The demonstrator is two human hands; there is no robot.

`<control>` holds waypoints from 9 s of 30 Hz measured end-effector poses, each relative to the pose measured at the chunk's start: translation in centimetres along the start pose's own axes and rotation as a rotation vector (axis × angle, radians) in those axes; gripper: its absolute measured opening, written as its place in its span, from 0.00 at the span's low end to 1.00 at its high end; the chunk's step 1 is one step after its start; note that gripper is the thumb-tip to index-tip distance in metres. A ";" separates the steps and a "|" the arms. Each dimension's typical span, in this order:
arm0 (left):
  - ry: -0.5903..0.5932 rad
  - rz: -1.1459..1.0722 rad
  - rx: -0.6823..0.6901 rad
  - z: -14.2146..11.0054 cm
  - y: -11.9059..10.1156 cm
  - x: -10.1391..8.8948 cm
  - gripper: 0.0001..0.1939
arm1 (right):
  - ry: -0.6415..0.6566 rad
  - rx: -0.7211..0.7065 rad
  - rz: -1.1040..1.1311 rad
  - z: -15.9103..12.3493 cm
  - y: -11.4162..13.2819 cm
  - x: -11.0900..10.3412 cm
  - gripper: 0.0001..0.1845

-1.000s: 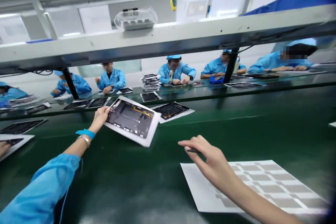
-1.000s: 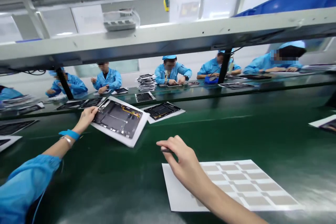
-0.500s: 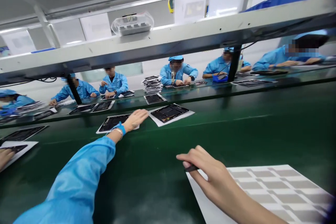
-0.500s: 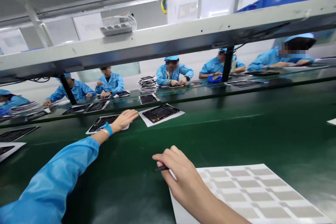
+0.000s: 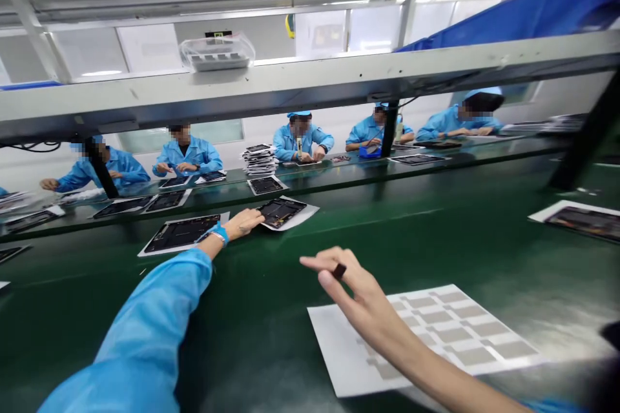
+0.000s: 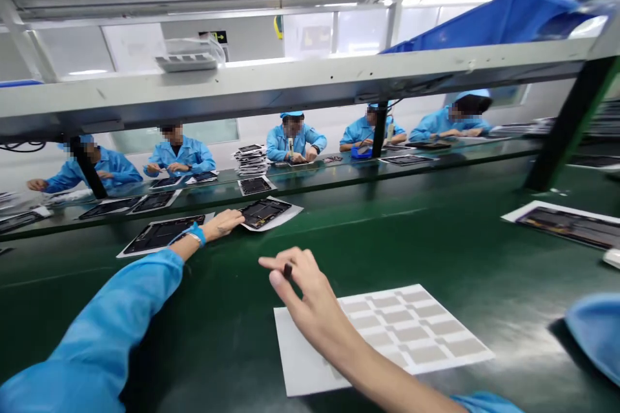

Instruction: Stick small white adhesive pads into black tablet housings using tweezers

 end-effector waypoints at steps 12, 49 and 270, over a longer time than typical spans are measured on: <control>-0.081 -0.296 0.282 -19.7 -12.9 -9.9 0.22 | -0.434 0.301 0.457 1.6 -6.0 -5.4 0.27; 0.039 -0.820 0.335 -10.9 -26.4 0.9 0.27 | 0.238 0.855 0.134 -9.9 -9.0 -6.4 0.30; -0.265 -0.418 0.080 -20.9 -11.5 -0.7 0.15 | 1.220 -0.325 -0.450 -0.8 0.3 17.9 0.09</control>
Point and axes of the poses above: each hand's wrist, its own z-axis towards the middle knuckle, its own x-axis out of the palm, y = z × x, the point moved 9 cm from there along z, towards the middle knuckle, and after that the axes turned 5 degrees about -x, right-handed, at the moved point
